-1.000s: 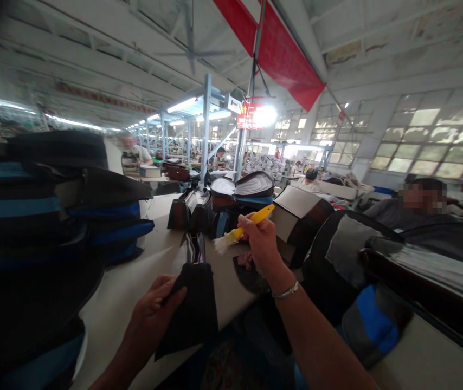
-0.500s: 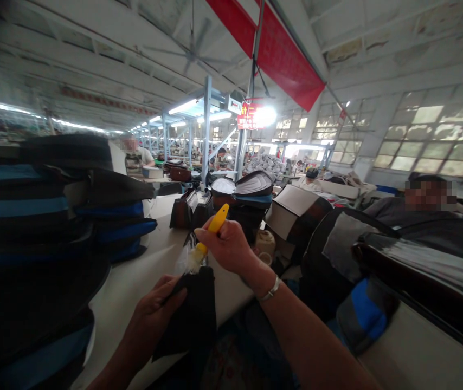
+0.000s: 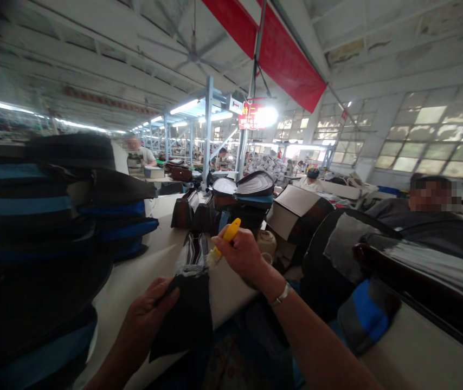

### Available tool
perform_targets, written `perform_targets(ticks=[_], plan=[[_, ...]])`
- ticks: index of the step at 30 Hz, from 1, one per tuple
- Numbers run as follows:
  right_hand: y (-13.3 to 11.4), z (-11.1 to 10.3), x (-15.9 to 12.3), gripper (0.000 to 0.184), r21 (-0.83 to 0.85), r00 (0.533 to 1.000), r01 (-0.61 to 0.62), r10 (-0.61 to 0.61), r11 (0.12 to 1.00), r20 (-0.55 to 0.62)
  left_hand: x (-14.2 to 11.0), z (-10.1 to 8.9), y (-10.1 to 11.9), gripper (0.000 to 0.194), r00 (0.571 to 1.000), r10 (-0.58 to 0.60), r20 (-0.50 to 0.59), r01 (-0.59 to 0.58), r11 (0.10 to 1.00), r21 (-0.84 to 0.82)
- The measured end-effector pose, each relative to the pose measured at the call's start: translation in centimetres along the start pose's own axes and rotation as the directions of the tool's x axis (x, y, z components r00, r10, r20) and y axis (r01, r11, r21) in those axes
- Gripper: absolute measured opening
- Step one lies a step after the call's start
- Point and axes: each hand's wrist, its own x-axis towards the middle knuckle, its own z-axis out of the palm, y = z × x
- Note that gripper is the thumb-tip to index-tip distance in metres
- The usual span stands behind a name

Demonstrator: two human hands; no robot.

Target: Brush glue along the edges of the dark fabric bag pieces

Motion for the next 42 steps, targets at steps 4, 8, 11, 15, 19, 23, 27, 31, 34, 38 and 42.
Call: perform_targets(ticks=[4, 8, 11, 15, 19, 23, 27, 31, 34, 38, 42], plan=[[0.5, -0.3, -0.7, 0.024, 0.002, 0.999, 0.040, -0.039, 0.999, -0.027, -0.1, -0.1, -0.2, 0.036, 1.000, 0.010, -0.006, -0.010, 1.000, 0.009], [0.4, -0.1, -1.2, 0.025, -0.077, 0.999, -0.005, 0.001, 0.997, -0.053, -0.2, -0.1, -0.1, 0.035, 0.999, 0.034, -0.015, -0.033, 0.998, 0.056], [-0.3, 0.6, -1.3, 0.027, 0.048, 0.992, -0.032, 0.038, 0.998, -0.121, -0.2, 0.1, 0.1, 0.034, 0.997, 0.080, -0.015, -0.078, 0.992, 0.104], [-1.1, 1.5, -1.2, 0.025, -0.050, 0.999, 0.050, -0.051, 0.997, -0.004, -0.3, 1.0, -0.2, 0.031, 0.980, 0.167, -0.106, -0.140, 0.965, 0.220], [-2.3, 0.7, -0.7, 0.026, -0.202, 0.991, 0.025, -0.050, 0.979, -0.124, -0.5, 2.3, -1.3, 0.030, 0.899, 0.414, -0.140, -0.300, 0.818, 0.491], [-4.1, 0.1, 0.1, 0.030, -0.142, 0.996, 0.025, -0.036, 0.990, -0.079, -0.9, 3.6, -2.0, 0.027, 0.760, 0.650, 0.021, -0.432, 0.481, 0.763], [-4.4, 0.5, 0.6, 0.030, -0.452, 0.985, 0.134, -0.070, 0.882, 0.157, -1.2, 4.1, -2.0, 0.029, 0.687, 0.711, 0.153, -0.483, 0.290, 0.826], [-4.1, 0.5, 0.6, 0.033, -0.594, 0.993, 0.110, -0.057, 0.797, 0.108, -1.4, 4.2, -2.1, 0.032, 0.658, 0.729, 0.190, -0.493, 0.226, 0.840], [-4.1, 0.8, 0.5, 0.030, -0.565, 0.980, 0.136, -0.028, 0.814, 0.196, -1.5, 4.3, -2.3, 0.030, 0.648, 0.738, 0.188, -0.499, 0.224, 0.837], [-4.2, 1.4, 0.3, 0.029, -0.615, 0.984, 0.147, -0.051, 0.775, 0.171, -1.6, 4.5, -2.4, 0.029, 0.646, 0.737, 0.197, -0.509, 0.224, 0.831], [-3.7, 1.8, 0.3, 0.030, -0.600, 0.979, 0.149, -0.032, 0.786, 0.202, -1.5, 3.6, -2.5, 0.029, 0.626, 0.759, 0.180, -0.535, 0.250, 0.807]])
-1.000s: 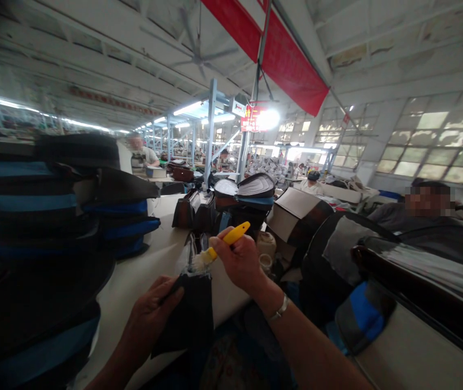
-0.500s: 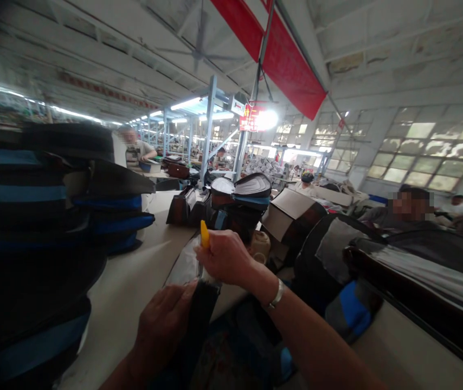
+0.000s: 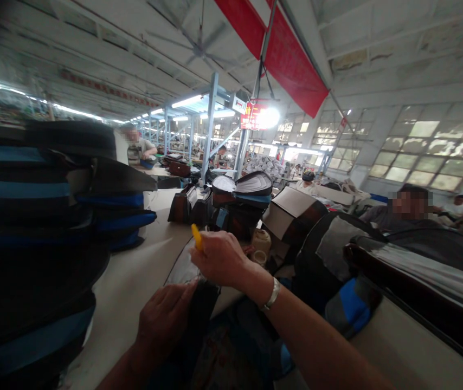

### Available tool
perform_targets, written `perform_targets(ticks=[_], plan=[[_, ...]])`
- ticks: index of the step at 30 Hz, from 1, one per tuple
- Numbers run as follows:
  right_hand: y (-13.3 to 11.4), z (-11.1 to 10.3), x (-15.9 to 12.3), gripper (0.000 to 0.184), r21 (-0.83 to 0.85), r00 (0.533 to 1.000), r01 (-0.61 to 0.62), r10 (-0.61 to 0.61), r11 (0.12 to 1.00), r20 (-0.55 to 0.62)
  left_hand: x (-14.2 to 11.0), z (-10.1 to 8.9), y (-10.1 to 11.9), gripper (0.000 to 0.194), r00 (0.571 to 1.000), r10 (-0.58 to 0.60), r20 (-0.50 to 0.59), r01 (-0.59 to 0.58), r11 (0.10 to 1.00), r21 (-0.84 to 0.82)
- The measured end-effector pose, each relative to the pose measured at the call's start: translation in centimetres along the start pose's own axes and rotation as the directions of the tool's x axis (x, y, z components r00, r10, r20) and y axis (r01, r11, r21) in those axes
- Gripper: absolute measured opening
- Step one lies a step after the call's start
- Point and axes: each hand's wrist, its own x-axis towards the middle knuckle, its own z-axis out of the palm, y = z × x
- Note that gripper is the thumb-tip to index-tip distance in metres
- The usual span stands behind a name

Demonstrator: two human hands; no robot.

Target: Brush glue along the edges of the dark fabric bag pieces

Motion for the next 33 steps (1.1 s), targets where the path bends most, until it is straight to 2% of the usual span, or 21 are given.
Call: perform_targets(ticks=[1, 3, 5, 6, 8, 9, 12, 13, 14, 15, 16, 18, 20, 23, 25, 27, 29, 33], plan=[[0.2, 0.1, 0.1, 0.026, -0.023, 1.000, -0.002, 0.002, 1.000, -0.009, 0.0, -0.1, -0.6, 0.028, 1.000, -0.003, -0.015, 0.002, 1.000, -0.019], [0.8, 0.0, 0.2, 0.025, 0.023, 0.984, -0.088, 0.091, 0.996, -0.151, -0.2, -0.4, -2.3, 0.024, 0.998, -0.047, -0.042, 0.044, 0.997, -0.069], [1.2, -0.4, 0.1, 0.031, 0.271, 0.918, -0.170, 0.252, 0.947, -0.306, -0.5, -0.7, -4.3, 0.018, 0.990, -0.123, -0.062, 0.117, 0.989, -0.095], [1.2, -0.5, -0.1, 0.034, 0.413, 0.882, -0.173, 0.327, 0.894, -0.338, -0.9, -0.9, -5.2, 0.016, 0.984, -0.166, -0.072, 0.160, 0.984, -0.084], [1.1, -0.5, -0.7, 0.035, 0.615, 0.847, -0.140, 0.416, 0.776, -0.331, -2.0, -1.3, -6.3, 0.016, 0.950, -0.284, -0.129, 0.281, 0.959, -0.044], [1.0, -0.3, -1.1, 0.034, 0.671, 0.841, -0.127, 0.438, 0.730, -0.318, -2.8, -1.6, -6.5, 0.019, 0.913, -0.372, -0.166, 0.372, 0.928, -0.031], [0.7, 1.1, -2.3, 0.031, 0.783, 0.817, -0.116, 0.507, 0.611, -0.275, -5.7, -2.1, -5.3, 0.028, 0.750, -0.629, -0.205, 0.632, 0.773, -0.055], [0.7, 1.7, -2.7, 0.030, 0.812, 0.804, -0.111, 0.532, 0.573, -0.266, -6.5, -2.2, -4.4, 0.029, 0.721, -0.667, -0.186, 0.669, 0.741, -0.065], [0.7, 2.2, -2.9, 0.030, 0.834, 0.788, -0.106, 0.558, 0.541, -0.261, -7.2, -2.2, -3.4, 0.031, 0.723, -0.672, -0.162, 0.671, 0.738, -0.070], [0.7, 2.7, -3.2, 0.030, 0.852, 0.771, -0.101, 0.582, 0.514, -0.260, -7.6, -2.1, -2.3, 0.035, 0.742, -0.654, -0.148, 0.651, 0.755, -0.070], [0.7, 3.1, -3.3, 0.029, 0.866, 0.754, -0.094, 0.604, 0.491, -0.260, -7.7, -1.9, -1.4, 0.042, 0.767, -0.625, -0.146, 0.623, 0.780, -0.060], [0.4, 3.6, -3.5, 0.029, 0.892, 0.734, -0.076, 0.631, 0.445, -0.252, -7.2, -1.4, 0.0, 0.061, 0.789, -0.594, -0.156, 0.598, 0.801, -0.028], [0.0, 3.8, -3.6, 0.028, 0.910, 0.746, -0.071, 0.627, 0.409, -0.224, -6.0, -0.7, 0.3, 0.063, 0.773, -0.613, -0.163, 0.617, 0.786, -0.027], [-0.4, 3.5, -3.6, 0.026, 0.909, 0.773, -0.073, 0.598, 0.411, -0.209, -4.0, -0.1, -0.8, 0.043, 0.727, -0.679, -0.102, 0.657, 0.731, -0.185], [-0.3, 2.8, -3.4, 0.025, 0.902, 0.766, -0.055, 0.598, 0.429, -0.237, -2.8, -0.4, -1.9, 0.038, 0.729, -0.684, -0.033, 0.649, 0.706, -0.282], [0.0, 1.8, -3.0, 0.025, 0.895, 0.758, -0.033, 0.595, 0.444, -0.268, -1.5, -1.3, -2.6, 0.034, 0.749, -0.662, 0.024, 0.632, 0.703, -0.326], [-0.2, 0.6, -2.5, 0.027, 0.890, 0.780, -0.022, 0.565, 0.456, -0.270, 0.0, -2.8, -2.8, 0.032, 0.751, -0.653, 0.099, 0.637, 0.677, -0.368], [-1.9, -0.8, -1.3, 0.030, 0.866, 0.866, -0.029, 0.445, 0.499, -0.227, 2.8, -6.2, -2.1, 0.034, 0.668, -0.679, 0.305, 0.728, 0.511, -0.457]])
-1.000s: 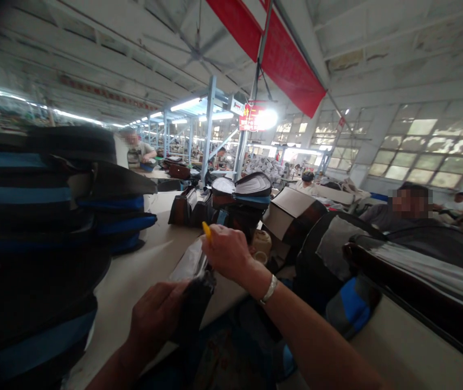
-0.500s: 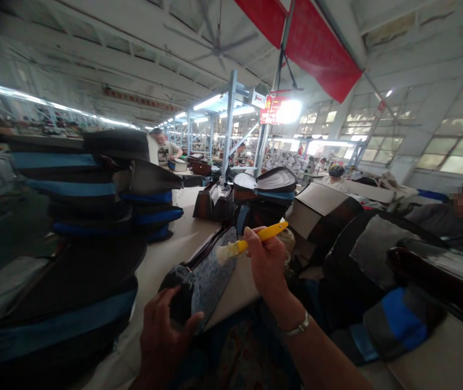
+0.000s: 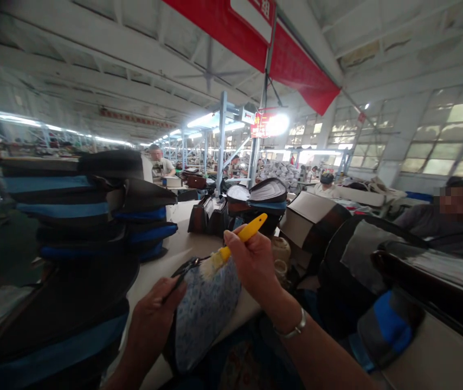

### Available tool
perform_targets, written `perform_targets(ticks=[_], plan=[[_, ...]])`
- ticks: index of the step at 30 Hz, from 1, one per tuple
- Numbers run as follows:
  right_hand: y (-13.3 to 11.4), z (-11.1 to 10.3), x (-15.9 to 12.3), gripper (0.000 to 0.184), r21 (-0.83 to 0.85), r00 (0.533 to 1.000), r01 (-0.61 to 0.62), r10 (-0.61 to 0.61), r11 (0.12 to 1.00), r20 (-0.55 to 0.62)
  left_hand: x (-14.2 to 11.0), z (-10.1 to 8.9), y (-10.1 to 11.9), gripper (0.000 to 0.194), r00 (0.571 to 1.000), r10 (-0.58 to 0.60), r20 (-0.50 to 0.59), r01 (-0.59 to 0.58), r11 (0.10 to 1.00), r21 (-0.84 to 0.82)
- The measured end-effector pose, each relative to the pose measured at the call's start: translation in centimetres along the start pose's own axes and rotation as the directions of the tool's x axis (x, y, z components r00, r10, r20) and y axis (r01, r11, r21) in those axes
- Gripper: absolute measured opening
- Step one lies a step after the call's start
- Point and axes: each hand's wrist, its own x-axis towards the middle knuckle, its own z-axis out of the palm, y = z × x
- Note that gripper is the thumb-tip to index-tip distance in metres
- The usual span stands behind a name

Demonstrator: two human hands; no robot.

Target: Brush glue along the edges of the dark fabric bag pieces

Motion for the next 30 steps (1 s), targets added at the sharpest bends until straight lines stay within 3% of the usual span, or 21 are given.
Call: perform_targets(ticks=[3, 6, 9, 14, 18, 22, 25, 27, 30], plan=[[-0.5, 1.9, 0.3, 0.029, -0.142, 0.993, 0.039, -0.023, 0.989, 0.112, -0.1, -0.6, 1.8, 0.035, 0.995, -0.069, 0.071, 0.073, 0.996, -0.056], [-0.4, 3.1, 1.0, 0.028, -0.276, 0.988, 0.129, -0.100, 0.953, 0.116, -0.2, -0.7, 2.0, 0.036, 0.993, -0.095, 0.073, 0.102, 0.990, -0.097], [-0.5, 3.2, 1.6, 0.028, -0.254, 0.982, 0.185, -0.184, 0.949, 0.030, -0.3, -0.7, 1.4, 0.036, 0.994, -0.097, 0.059, 0.103, 0.989, -0.101], [-0.6, 3.5, 1.1, 0.027, -0.291, 0.975, 0.181, -0.132, 0.940, 0.180, -0.3, -0.9, 0.9, 0.032, 0.991, -0.114, 0.073, 0.120, 0.988, -0.097], [-0.5, 4.1, 0.7, 0.028, -0.348, 0.960, 0.279, -0.249, 0.895, 0.128, -0.4, -1.1, 0.6, 0.034, 0.989, -0.143, 0.029, 0.145, 0.987, -0.071], [0.0, 4.0, 0.9, 0.026, -0.338, 0.947, 0.303, -0.242, 0.891, 0.211, 0.3, -1.3, 0.0, 0.033, 0.993, -0.118, -0.005, 0.117, 0.990, -0.076], [0.0, 3.0, 1.5, 0.023, -0.321, 0.951, 0.305, -0.304, 0.896, 0.055, 2.1, -1.6, -0.4, 0.031, 0.999, 0.006, -0.048, -0.008, 0.999, -0.042], [-0.6, 1.8, 2.0, 0.022, -0.195, 0.945, 0.264, -0.293, 0.945, -0.143, 3.9, -2.0, -0.9, 0.031, 0.996, 0.086, -0.031, -0.086, 0.996, -0.006], [-1.9, -0.4, 2.3, 0.023, 0.066, 0.913, 0.232, -0.193, 0.971, -0.360, 7.2, -2.9, -2.0, 0.034, 0.995, 0.096, 0.027, -0.096, 0.995, -0.001]])
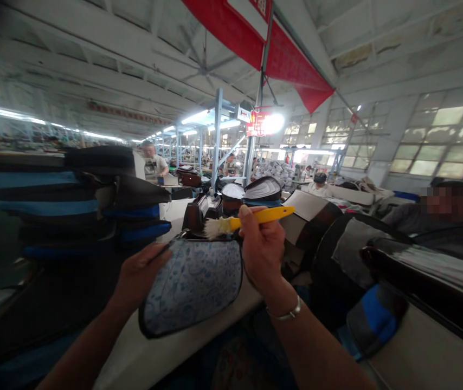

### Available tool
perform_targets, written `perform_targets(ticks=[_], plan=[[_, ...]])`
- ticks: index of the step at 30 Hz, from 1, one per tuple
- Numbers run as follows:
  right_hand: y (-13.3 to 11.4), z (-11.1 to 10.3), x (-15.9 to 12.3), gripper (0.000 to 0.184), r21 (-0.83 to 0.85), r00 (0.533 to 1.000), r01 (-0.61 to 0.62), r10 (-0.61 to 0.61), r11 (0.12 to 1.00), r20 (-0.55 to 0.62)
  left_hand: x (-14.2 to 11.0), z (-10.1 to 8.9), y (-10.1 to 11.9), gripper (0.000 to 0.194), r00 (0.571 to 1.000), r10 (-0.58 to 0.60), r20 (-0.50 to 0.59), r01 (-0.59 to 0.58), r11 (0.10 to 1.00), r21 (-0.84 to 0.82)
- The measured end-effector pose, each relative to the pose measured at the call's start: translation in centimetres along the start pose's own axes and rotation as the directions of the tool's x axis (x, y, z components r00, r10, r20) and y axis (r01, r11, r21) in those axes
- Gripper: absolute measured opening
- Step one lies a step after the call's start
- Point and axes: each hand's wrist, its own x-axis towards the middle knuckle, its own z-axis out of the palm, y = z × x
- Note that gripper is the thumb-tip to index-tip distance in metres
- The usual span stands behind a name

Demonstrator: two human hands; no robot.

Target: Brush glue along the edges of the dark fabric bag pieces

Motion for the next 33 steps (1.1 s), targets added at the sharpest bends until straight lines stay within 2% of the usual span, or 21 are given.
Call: perform_targets(ticks=[3, 5, 8, 10, 12, 15, 17, 18, 20, 22, 23, 25, 27, 29, 31, 33], plan=[[-0.8, -2.0, 0.7, 0.028, 0.166, 0.980, -0.128, 0.150, 0.978, -0.130, 3.3, -0.6, -2.3, 0.037, 0.998, -0.039, 0.040, 0.039, 0.999, -0.005], [-0.2, -3.2, 0.6, 0.030, 0.218, 0.953, -0.206, 0.246, 0.954, -0.176, 5.3, -0.5, -4.2, 0.035, 0.996, -0.085, 0.015, 0.084, 0.996, 0.026], [2.6, -4.7, 0.1, 0.033, 0.275, 0.905, -0.315, 0.375, 0.909, -0.204, 7.5, 0.6, -7.2, 0.033, 0.976, -0.169, -0.140, 0.184, 0.978, 0.095], [5.1, -5.4, -0.3, 0.034, 0.345, 0.849, -0.417, 0.496, 0.841, -0.183, 7.4, 1.8, -8.9, 0.036, 0.942, -0.216, -0.257, 0.253, 0.960, 0.121], [7.6, -5.9, -0.8, 0.034, 0.397, 0.794, -0.511, 0.596, 0.763, -0.123, 5.8, 3.1, -10.0, 0.041, 0.906, -0.253, -0.341, 0.307, 0.945, 0.115], [10.4, -6.4, -1.6, 0.035, 0.396, 0.759, -0.587, 0.650, 0.706, -0.033, 0.6, 5.5, -10.1, 0.051, 0.882, -0.278, -0.380, 0.327, 0.942, 0.071], [11.5, -6.4, -2.3, 0.034, 0.384, 0.750, -0.613, 0.661, 0.690, 0.012, -3.4, 7.5, -9.1, 0.063, 0.901, -0.244, -0.358, 0.283, 0.957, 0.059], [11.8, -6.3, -2.7, 0.034, 0.380, 0.746, -0.624, 0.665, 0.683, 0.031, -5.2, 8.7, -8.4, 0.062, 0.915, -0.214, -0.340, 0.252, 0.965, 0.071], [12.2, -5.7, -3.5, 0.033, 0.379, 0.736, -0.643, 0.674, 0.666, 0.064, -7.7, 11.3, -6.7, 0.069, 0.939, -0.141, -0.314, 0.186, 0.975, 0.119], [12.2, -4.9, -4.2, 0.034, 0.387, 0.724, -0.658, 0.685, 0.646, 0.087, -8.4, 13.8, -5.3, 0.082, 0.959, -0.072, -0.275, 0.122, 0.978, 0.170], [12.0, -4.5, -4.5, 0.035, 0.392, 0.718, -0.663, 0.689, 0.637, 0.095, -8.3, 14.9, -4.9, 0.082, 0.964, -0.054, -0.260, 0.101, 0.980, 0.173], [11.3, -3.9, -5.0, 0.036, 0.405, 0.709, -0.671, 0.698, 0.621, 0.104, -7.5, 16.2, -4.6, 0.064, 0.971, -0.044, -0.233, 0.078, 0.987, 0.137], [10.5, -3.7, -5.1, 0.037, 0.434, 0.696, -0.674, 0.711, 0.598, 0.102, -6.5, 16.1, -4.8, 0.041, 0.979, -0.043, -0.199, 0.059, 0.995, 0.078], [9.6, -3.9, -4.8, 0.038, 0.450, 0.710, -0.653, 0.699, 0.609, 0.085, -6.0, 14.6, -5.1, 0.030, 0.988, -0.028, -0.154, 0.035, 0.998, 0.043], [8.8, -4.2, -4.2, 0.039, 0.403, 0.763, -0.613, 0.642, 0.679, 0.078, -6.1, 12.1, -5.3, 0.026, 0.994, -0.018, -0.110, 0.020, 1.000, 0.014], [8.0, -4.2, -3.8, 0.036, 0.284, 0.829, -0.554, 0.548, 0.782, 0.110, -6.6, 9.4, -5.0, 0.027, 0.998, -0.018, -0.054, 0.017, 1.000, -0.009]])
